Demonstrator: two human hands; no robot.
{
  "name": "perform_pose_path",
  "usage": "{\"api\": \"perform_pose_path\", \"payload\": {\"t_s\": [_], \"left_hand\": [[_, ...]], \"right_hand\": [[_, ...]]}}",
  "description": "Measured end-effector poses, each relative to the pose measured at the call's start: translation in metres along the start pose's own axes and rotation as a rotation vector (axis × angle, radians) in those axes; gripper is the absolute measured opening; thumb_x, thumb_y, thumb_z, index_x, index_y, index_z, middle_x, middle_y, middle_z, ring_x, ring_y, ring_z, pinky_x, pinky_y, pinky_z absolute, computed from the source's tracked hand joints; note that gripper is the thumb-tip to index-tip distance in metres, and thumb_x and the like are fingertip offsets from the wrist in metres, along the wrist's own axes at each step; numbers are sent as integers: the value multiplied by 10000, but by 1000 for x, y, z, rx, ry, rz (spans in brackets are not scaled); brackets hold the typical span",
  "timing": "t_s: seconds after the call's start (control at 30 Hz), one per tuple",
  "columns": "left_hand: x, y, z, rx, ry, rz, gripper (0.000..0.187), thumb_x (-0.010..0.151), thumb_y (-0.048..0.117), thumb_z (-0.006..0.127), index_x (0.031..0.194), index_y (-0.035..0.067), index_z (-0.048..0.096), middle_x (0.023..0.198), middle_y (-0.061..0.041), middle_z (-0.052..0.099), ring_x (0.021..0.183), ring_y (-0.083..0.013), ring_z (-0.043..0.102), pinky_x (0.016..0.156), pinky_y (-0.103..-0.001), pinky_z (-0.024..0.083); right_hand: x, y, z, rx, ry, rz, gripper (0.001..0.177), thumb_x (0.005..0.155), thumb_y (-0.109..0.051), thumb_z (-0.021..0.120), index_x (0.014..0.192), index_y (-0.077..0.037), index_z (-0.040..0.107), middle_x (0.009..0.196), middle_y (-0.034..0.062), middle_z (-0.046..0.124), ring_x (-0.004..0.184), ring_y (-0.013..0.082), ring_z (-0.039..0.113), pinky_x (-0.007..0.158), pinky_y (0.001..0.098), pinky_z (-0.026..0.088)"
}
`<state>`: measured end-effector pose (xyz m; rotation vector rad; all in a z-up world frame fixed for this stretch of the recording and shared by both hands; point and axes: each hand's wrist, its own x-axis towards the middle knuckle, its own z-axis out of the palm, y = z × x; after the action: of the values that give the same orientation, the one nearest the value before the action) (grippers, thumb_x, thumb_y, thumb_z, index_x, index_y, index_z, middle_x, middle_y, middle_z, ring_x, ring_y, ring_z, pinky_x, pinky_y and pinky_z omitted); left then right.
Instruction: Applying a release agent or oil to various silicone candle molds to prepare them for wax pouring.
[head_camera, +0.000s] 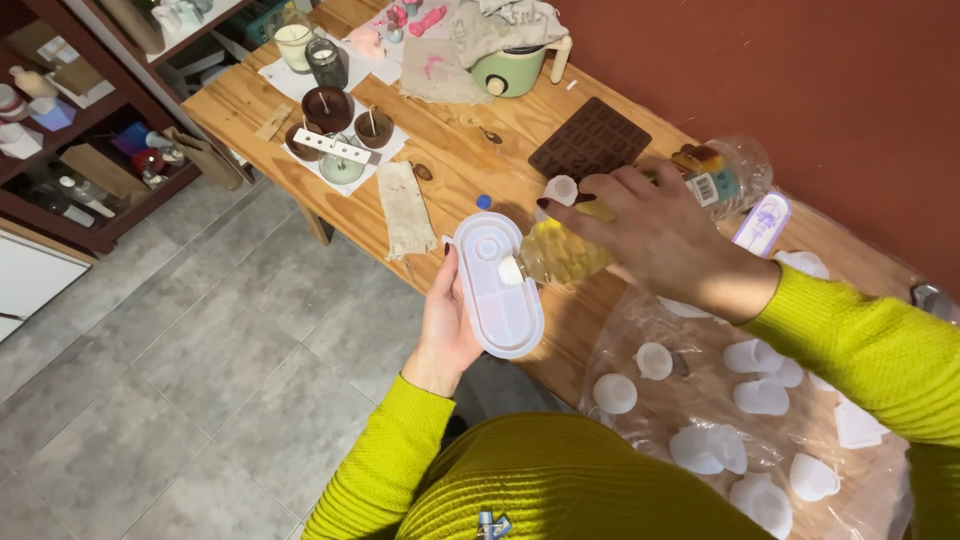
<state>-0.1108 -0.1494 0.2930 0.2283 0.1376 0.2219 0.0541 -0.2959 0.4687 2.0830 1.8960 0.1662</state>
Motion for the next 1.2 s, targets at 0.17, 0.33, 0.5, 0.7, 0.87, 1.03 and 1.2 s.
{"api": "perform_pose_path", "payload": {"t_s": [0.17,0.33,0.5,0.7,0.87,1.03,1.2], "left_hand": [[-1,-2,0,-29,-13,-9,566,1100,485,354,1473,90,514,1404,-128,619,1241,-371,619,1101,-552,474],[-1,-4,1,-25,-26,-15,564,1094,481,353,1470,92,512,1407,-130,616,1228,-380,623,1093,-564,477],[-2,-6,0,-30,-20,-5,546,1111,470,346,1474,95,507,1400,-117,620,1223,-372,625,1088,-570,481],[1,-10,-5,-45,35,16,537,1123,444,335,1496,101,511,1413,-105,625,1256,-310,630,1109,-540,489],[-2,-10,5,2,-2,14,553,1105,472,333,1478,99,501,1401,-116,617,1237,-346,622,1087,-539,494],[-5,-10,6,11,-29,-22,578,1095,493,323,1480,93,487,1398,-151,599,1233,-397,607,1068,-544,496],[-6,-9,1,-48,-158,-6,629,1120,492,304,1534,42,448,1436,-245,568,1293,-402,578,1100,-527,478]], "right_hand": [[-2,1,7,-129,-86,4,919,825,-188,690,1633,-305,267,1510,170,426,1321,310,471,1139,585,259],[-5,-1,4,-188,-129,16,934,823,-226,711,1628,-335,251,1548,173,401,1325,306,461,1152,595,237],[-8,-3,2,-174,-93,17,972,780,-269,744,1620,-327,257,1540,193,403,1334,319,480,1131,594,272],[-16,0,6,-244,25,-31,953,755,-135,726,1596,-302,309,1471,185,466,1260,290,541,1090,595,350],[-21,1,-1,-251,115,-50,933,735,-120,751,1557,-301,350,1433,172,499,1257,287,553,1064,588,378],[-20,2,3,-130,114,4,1043,617,-213,843,1552,-299,390,1439,153,491,1285,316,523,1058,605,368],[-18,6,47,472,214,164,926,582,-242,936,1418,-255,536,1352,68,579,1281,277,524,1095,539,397]]}}
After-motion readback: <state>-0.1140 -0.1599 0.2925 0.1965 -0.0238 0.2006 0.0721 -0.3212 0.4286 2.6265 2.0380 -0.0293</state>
